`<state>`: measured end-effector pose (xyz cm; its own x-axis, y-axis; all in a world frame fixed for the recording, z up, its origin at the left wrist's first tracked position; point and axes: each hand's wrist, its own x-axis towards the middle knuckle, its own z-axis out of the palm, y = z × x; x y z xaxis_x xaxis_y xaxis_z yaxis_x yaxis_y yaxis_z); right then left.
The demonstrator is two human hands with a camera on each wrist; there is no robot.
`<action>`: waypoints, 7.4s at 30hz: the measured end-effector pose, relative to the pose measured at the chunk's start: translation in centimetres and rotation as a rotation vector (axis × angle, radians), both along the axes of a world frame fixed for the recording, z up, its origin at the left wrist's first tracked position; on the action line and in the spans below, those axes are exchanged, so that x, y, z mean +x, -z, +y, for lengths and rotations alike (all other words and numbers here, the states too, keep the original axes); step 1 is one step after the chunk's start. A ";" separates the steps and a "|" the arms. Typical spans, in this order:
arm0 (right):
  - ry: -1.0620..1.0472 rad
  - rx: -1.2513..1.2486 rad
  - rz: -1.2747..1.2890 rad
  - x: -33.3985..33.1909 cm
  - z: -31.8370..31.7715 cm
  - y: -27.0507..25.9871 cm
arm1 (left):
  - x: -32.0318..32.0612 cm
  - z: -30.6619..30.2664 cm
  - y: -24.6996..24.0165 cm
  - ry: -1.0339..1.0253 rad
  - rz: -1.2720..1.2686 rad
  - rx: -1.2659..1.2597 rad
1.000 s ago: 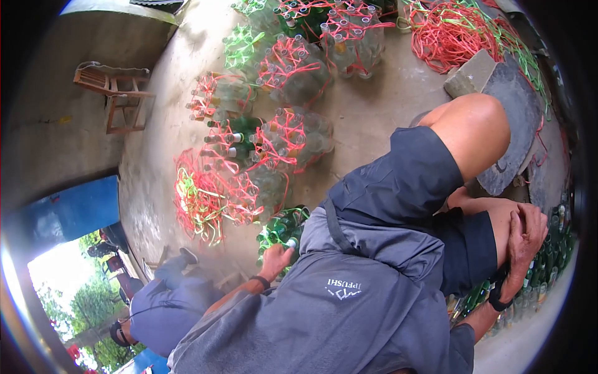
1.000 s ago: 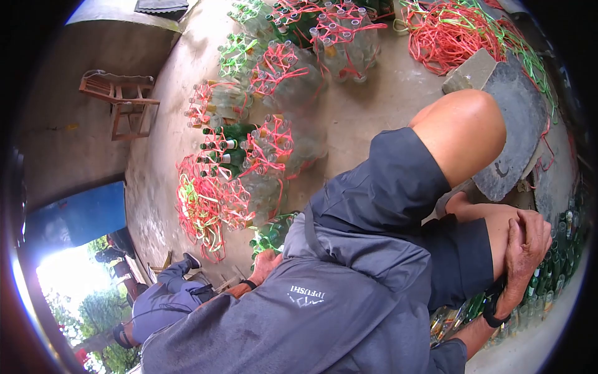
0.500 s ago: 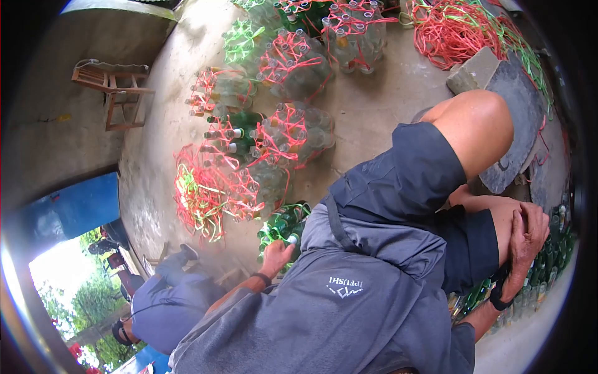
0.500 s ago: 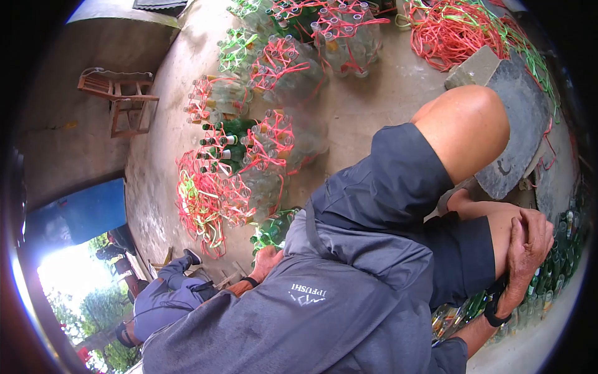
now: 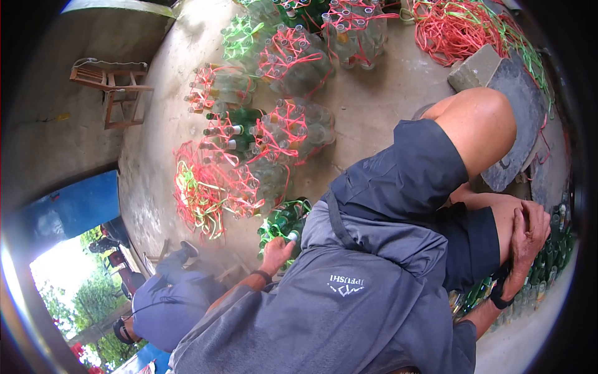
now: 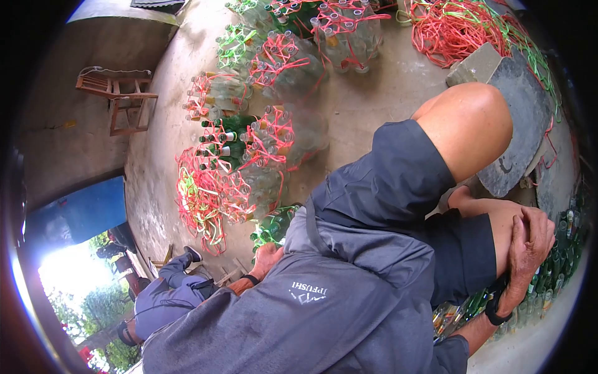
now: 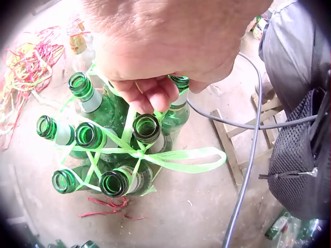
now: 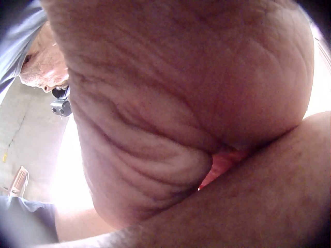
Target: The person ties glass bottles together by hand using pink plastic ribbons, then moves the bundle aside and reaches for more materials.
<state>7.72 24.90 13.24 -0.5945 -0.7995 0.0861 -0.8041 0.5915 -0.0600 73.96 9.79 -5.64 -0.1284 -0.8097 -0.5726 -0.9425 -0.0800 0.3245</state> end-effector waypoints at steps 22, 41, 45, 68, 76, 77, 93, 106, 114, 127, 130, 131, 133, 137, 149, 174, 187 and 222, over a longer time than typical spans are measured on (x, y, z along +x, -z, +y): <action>-0.018 -0.009 0.001 -0.6 0.6 0.4 | -0.1 -0.6 -0.9 -0.039 0.024 0.047; -0.057 -0.038 0.004 -1.1 1.2 0.7 | -2.6 -19.4 -1.8 0.218 -0.009 -0.720; -0.055 -0.021 0.013 -1.0 1.3 0.7 | -3.1 -22.0 0.0 0.146 -0.015 -0.657; -0.039 0.036 0.017 -0.7 -0.3 0.0 | 0.5 -17.0 2.1 -0.036 -0.128 -0.541; -0.082 0.030 -0.006 -1.8 -0.4 0.9 | 1.8 -14.8 1.8 -0.149 -0.078 -0.545; -0.083 0.031 -0.004 -1.8 -0.4 0.9 | 1.7 -14.5 1.5 -0.172 -0.133 -0.525; -0.061 0.022 0.017 -1.4 -0.1 0.7 | 2.8 -12.9 4.1 -0.204 -0.159 -0.520; -0.045 -0.002 0.013 -0.1 -0.7 -0.1 | 2.2 -13.1 3.5 -0.231 -0.163 -0.488; -0.045 -0.017 0.008 -0.2 -0.3 0.1 | 2.9 -13.3 4.3 -0.218 -0.173 -0.471; -0.035 -0.033 -0.004 0.0 -0.4 0.0 | 2.8 -13.5 4.1 -0.219 -0.190 -0.448; -0.028 -0.033 0.003 0.3 -0.6 -0.2 | 2.9 -13.5 4.1 -0.221 -0.201 -0.456; -0.028 -0.037 0.006 0.0 -0.4 -0.1 | 3.0 -13.4 4.2 -0.218 -0.199 -0.459; -0.042 -0.028 -0.002 -0.5 -0.1 0.2 | 2.8 -13.5 4.2 -0.219 -0.203 -0.458; -0.012 -0.052 -0.005 0.0 -0.3 0.2 | 2.7 -13.5 4.1 -0.222 -0.194 -0.466; -0.012 -0.037 -0.013 0.2 -0.3 -0.1 | 1.7 -13.5 3.1 -0.282 -0.083 -0.429; 0.011 -0.062 -0.009 0.4 -0.6 -0.3 | 2.8 -13.7 3.9 -0.193 -0.185 -0.480; 0.047 -0.112 -0.021 1.2 -0.9 -0.6 | 3.0 -16.0 1.3 -0.258 -0.182 -0.251; 0.051 -0.172 -0.014 1.2 -1.2 -0.7 | -23.5 -25.8 5.3 0.138 0.136 -0.692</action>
<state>8.87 23.69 13.95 -0.6362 -0.7424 0.2101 -0.7716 0.6117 -0.1748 50.43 -16.06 -10.98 -0.2898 -0.9524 0.0944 -0.8768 0.3037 0.3728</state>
